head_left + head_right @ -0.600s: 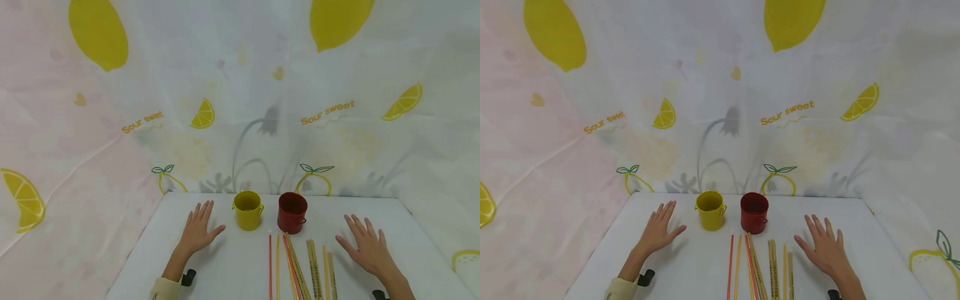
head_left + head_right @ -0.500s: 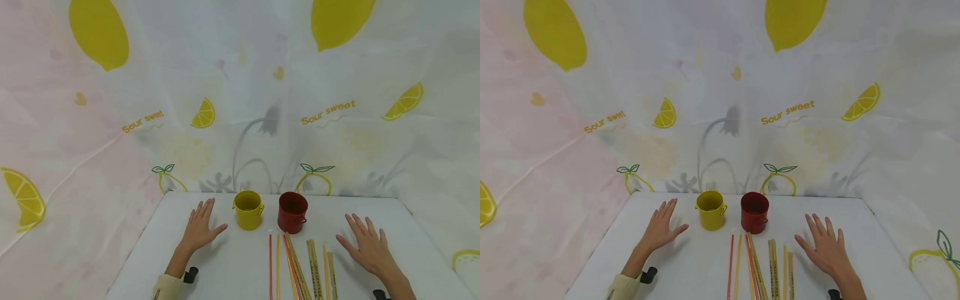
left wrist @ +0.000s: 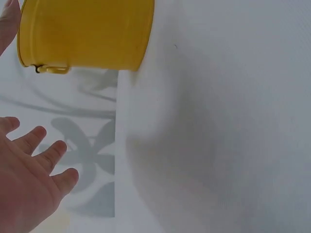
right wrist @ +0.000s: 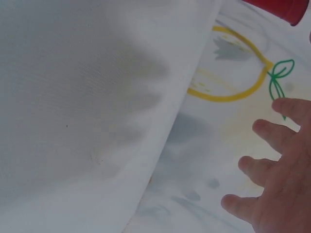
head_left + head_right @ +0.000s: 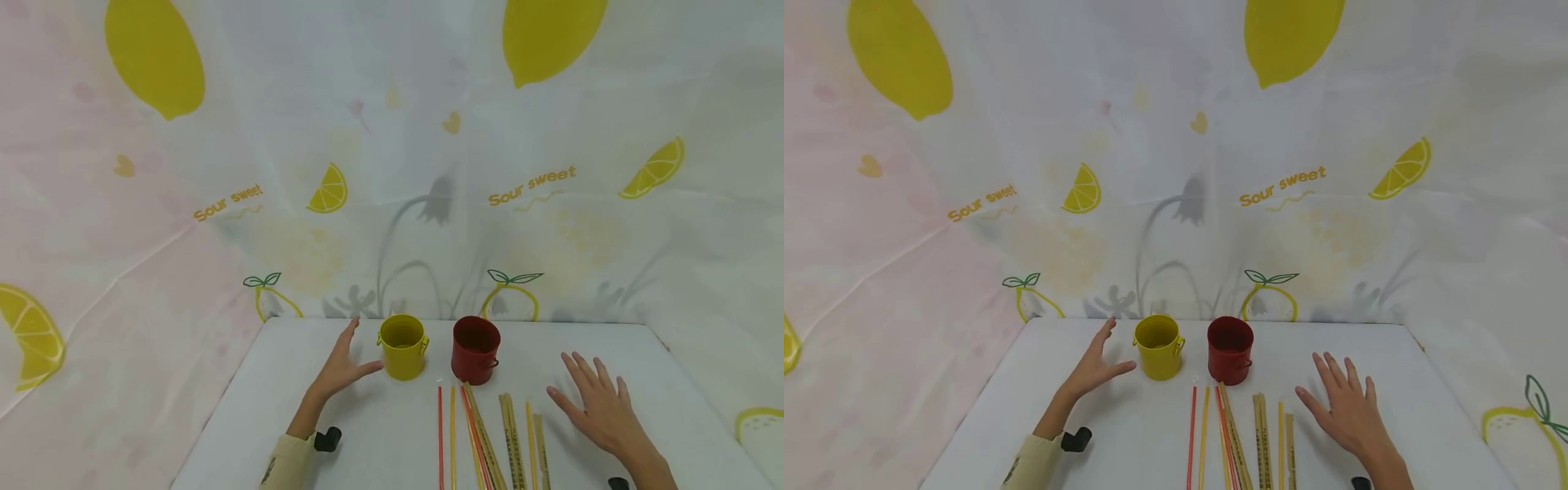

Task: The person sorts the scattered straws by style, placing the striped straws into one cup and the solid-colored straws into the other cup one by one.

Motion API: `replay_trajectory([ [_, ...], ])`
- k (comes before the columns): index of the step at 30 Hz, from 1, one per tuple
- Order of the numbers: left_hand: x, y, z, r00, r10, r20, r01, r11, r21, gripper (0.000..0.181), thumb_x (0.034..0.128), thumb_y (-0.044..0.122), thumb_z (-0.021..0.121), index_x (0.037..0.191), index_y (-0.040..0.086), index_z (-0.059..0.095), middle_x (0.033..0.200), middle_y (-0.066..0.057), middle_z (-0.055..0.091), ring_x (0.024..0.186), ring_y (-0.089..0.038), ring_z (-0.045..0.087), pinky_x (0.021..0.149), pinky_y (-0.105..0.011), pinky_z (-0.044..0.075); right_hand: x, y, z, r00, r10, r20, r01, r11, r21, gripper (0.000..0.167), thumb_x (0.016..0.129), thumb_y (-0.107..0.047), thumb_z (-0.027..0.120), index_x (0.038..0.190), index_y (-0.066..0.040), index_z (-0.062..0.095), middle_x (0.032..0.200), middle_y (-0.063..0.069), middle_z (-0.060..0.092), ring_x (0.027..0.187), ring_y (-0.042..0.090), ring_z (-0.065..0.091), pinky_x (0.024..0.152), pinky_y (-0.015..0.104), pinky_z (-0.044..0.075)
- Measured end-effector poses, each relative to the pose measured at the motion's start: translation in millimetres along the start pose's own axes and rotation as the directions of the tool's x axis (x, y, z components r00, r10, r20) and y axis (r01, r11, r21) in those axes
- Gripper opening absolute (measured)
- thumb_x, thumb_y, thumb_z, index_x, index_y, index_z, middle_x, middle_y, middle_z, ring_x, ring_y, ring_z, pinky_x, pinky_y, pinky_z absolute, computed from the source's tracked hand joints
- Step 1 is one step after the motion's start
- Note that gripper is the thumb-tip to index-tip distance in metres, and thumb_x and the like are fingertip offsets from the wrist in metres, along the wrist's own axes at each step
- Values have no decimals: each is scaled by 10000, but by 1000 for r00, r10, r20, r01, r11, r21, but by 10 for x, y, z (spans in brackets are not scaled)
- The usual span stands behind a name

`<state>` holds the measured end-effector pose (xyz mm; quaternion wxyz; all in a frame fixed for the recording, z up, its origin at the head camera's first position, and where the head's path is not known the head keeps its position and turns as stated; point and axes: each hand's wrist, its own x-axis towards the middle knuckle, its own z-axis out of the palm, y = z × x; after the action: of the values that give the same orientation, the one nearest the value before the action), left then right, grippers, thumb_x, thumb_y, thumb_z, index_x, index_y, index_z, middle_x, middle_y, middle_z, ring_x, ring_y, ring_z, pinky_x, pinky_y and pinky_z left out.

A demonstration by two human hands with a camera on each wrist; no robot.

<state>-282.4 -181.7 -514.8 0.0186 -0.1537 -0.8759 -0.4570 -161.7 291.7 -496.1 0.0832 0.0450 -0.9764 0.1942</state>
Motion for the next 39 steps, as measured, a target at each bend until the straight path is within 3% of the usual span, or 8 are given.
replay_trajectory([
  [8,139,19,117,999,-16,50,23,989,-148,1137,740,349,881,1586,180,141,1601,-98,226,1432,-354,265,1075,-635,293,-13,-11,-3,1000,3,-4,-3,1000,11,781,962,-516,561,1513,-18,318,1495,311,326,1367,563,179,975,798,88],
  [14,225,23,188,993,-7,116,37,965,-261,1085,765,267,871,1576,144,162,1602,-148,212,1441,-374,239,1094,-650,236,-9,-5,6,1000,1,-16,-1,1000,12,782,964,-524,554,1516,-25,316,1494,310,331,1367,567,181,973,801,91],
  [21,305,57,304,989,-23,145,69,944,-324,1097,767,217,865,1571,70,133,1607,-171,188,1451,-379,207,1139,-607,164,-21,-19,-5,1000,1,-20,0,1000,11,778,961,-514,565,1512,-20,324,1487,310,344,1364,566,194,975,799,98],
  [26,330,67,358,989,-35,147,86,928,-363,1086,761,195,867,1570,102,148,1617,-132,177,1468,-345,171,1159,-559,156,-28,-23,-18,1000,7,-14,-7,1000,9,785,960,-520,565,1515,-20,322,1488,312,342,1362,568,194,971,800,98],
  [31,350,83,403,986,-33,166,101,903,-419,1040,769,206,865,1555,125,190,1557,-111,300,1445,-324,236,1155,-577,146,-34,-15,-7,1000,9,-19,-8,1000,16,778,959,-511,572,1506,-13,333,1477,320,351,1349,580,201,965,803,104],
  [39,402,80,452,982,2,187,93,863,-497,965,777,171,862,1516,164,241,1438,-101,420,1326,-294,399,1133,-544,249,-29,-11,16,999,7,-32,-7,1000,18,771,957,-508,578,1506,-22,339,1472,319,362,1338,586,218,955,807,119],
])
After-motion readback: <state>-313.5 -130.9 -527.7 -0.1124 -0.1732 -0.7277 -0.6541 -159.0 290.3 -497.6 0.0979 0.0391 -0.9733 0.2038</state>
